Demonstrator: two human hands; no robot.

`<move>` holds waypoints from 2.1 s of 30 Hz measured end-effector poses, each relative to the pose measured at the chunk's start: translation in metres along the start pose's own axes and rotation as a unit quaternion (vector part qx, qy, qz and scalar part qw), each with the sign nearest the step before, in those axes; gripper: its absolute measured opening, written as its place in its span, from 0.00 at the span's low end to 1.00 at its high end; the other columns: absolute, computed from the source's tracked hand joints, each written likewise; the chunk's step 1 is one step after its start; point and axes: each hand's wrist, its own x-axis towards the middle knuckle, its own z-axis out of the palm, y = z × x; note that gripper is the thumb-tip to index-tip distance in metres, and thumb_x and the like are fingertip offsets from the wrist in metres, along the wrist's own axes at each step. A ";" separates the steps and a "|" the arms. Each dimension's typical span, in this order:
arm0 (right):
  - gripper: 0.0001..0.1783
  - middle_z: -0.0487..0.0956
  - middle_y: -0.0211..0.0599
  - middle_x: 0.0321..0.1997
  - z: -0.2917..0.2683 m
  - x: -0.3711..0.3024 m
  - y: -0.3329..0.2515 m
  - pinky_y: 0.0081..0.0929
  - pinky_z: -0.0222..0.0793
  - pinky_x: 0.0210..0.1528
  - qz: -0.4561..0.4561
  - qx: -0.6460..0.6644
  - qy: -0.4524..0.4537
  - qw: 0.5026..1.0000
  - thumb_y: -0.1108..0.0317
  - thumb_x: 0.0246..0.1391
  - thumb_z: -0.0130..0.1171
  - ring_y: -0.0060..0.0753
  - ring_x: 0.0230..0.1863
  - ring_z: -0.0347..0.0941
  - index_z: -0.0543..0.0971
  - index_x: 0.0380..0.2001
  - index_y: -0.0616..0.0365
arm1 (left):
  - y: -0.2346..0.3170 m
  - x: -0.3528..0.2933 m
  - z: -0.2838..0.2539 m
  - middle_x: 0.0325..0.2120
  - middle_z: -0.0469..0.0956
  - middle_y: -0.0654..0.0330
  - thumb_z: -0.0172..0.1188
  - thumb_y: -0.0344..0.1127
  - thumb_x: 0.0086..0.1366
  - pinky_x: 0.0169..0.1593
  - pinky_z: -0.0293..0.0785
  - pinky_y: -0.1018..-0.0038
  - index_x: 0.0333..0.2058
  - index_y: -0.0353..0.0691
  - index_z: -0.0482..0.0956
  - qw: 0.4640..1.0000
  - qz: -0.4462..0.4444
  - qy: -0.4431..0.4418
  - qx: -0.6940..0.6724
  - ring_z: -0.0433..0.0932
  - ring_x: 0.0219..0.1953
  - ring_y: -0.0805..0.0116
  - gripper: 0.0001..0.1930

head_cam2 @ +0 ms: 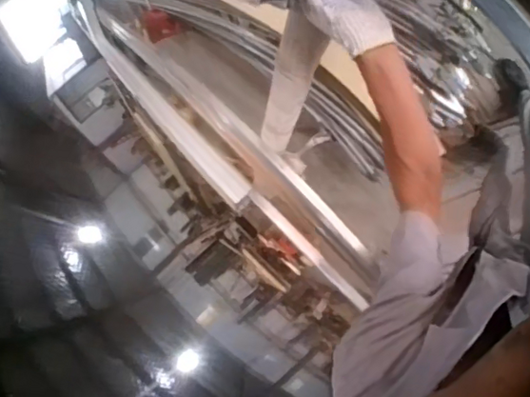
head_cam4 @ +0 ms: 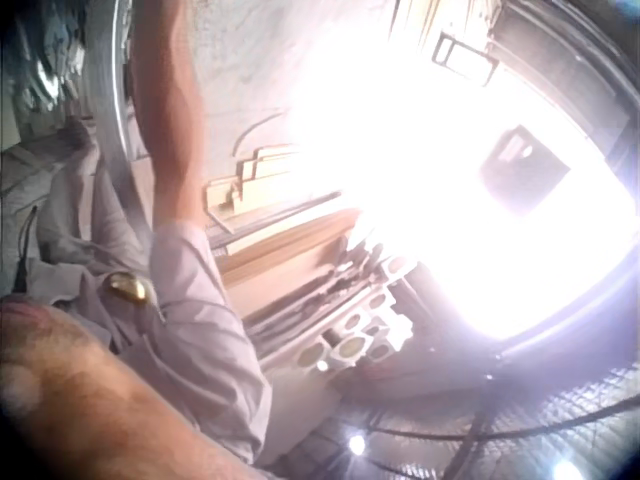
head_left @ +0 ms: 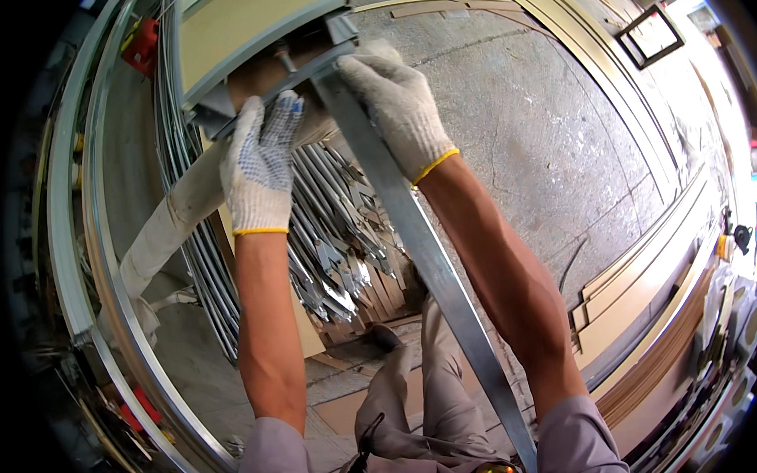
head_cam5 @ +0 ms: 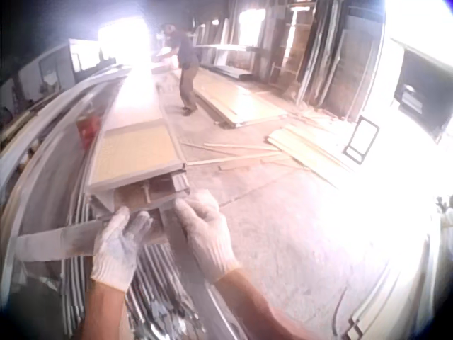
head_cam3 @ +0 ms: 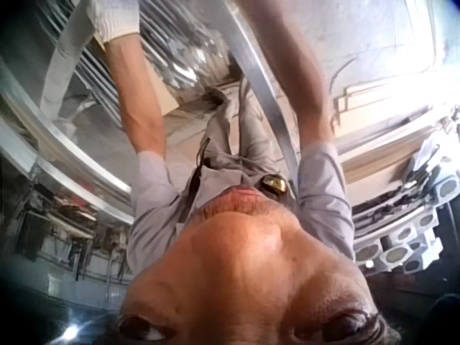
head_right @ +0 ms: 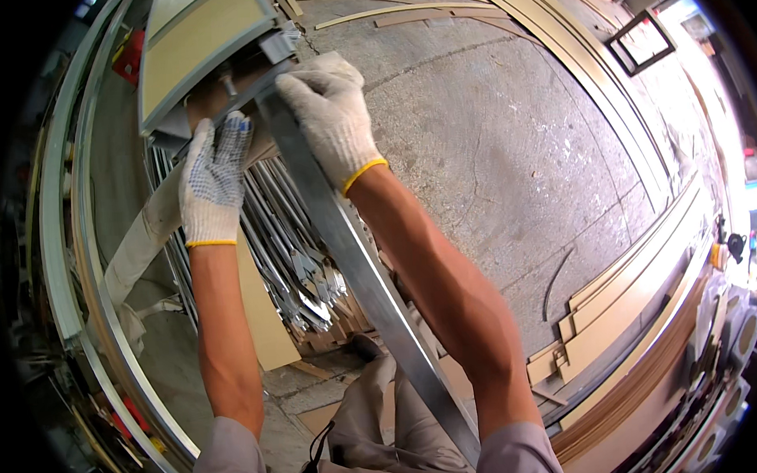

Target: The person assembles a window frame by inserting metal profiles into a frame structure, applying sealant with a caulking gun, and securing components with a screwdriver. The person repeatedly aligns and fastens parts of the frame.

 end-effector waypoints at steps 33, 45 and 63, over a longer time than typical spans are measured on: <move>0.22 0.86 0.39 0.41 -0.011 -0.024 -0.034 0.25 0.74 0.49 0.109 -0.060 -0.023 0.992 0.56 0.64 0.62 0.25 0.42 0.79 0.85 0.48 0.67 | -0.009 -0.015 0.030 0.39 0.82 0.48 0.64 0.29 0.70 0.48 0.87 0.60 0.46 0.31 0.75 0.995 0.041 0.085 0.018 0.86 0.41 0.52 0.11; 0.22 0.88 0.47 0.39 -0.002 -0.026 -0.027 0.30 0.76 0.52 0.076 -0.019 0.026 0.997 0.56 0.60 0.61 0.33 0.43 0.83 0.86 0.45 0.65 | -0.006 -0.007 0.017 0.41 0.81 0.46 0.61 0.31 0.72 0.52 0.86 0.64 0.48 0.26 0.75 0.996 0.015 0.086 0.014 0.85 0.44 0.54 0.13; 0.19 0.84 0.40 0.29 0.011 0.008 -0.017 0.33 0.76 0.40 0.071 0.045 0.005 0.996 0.57 0.63 0.62 0.33 0.31 0.80 0.85 0.36 0.66 | -0.006 -0.011 0.011 0.45 0.83 0.51 0.57 0.44 0.76 0.56 0.78 0.67 0.49 0.33 0.79 0.996 -0.026 -0.023 0.076 0.83 0.48 0.61 0.18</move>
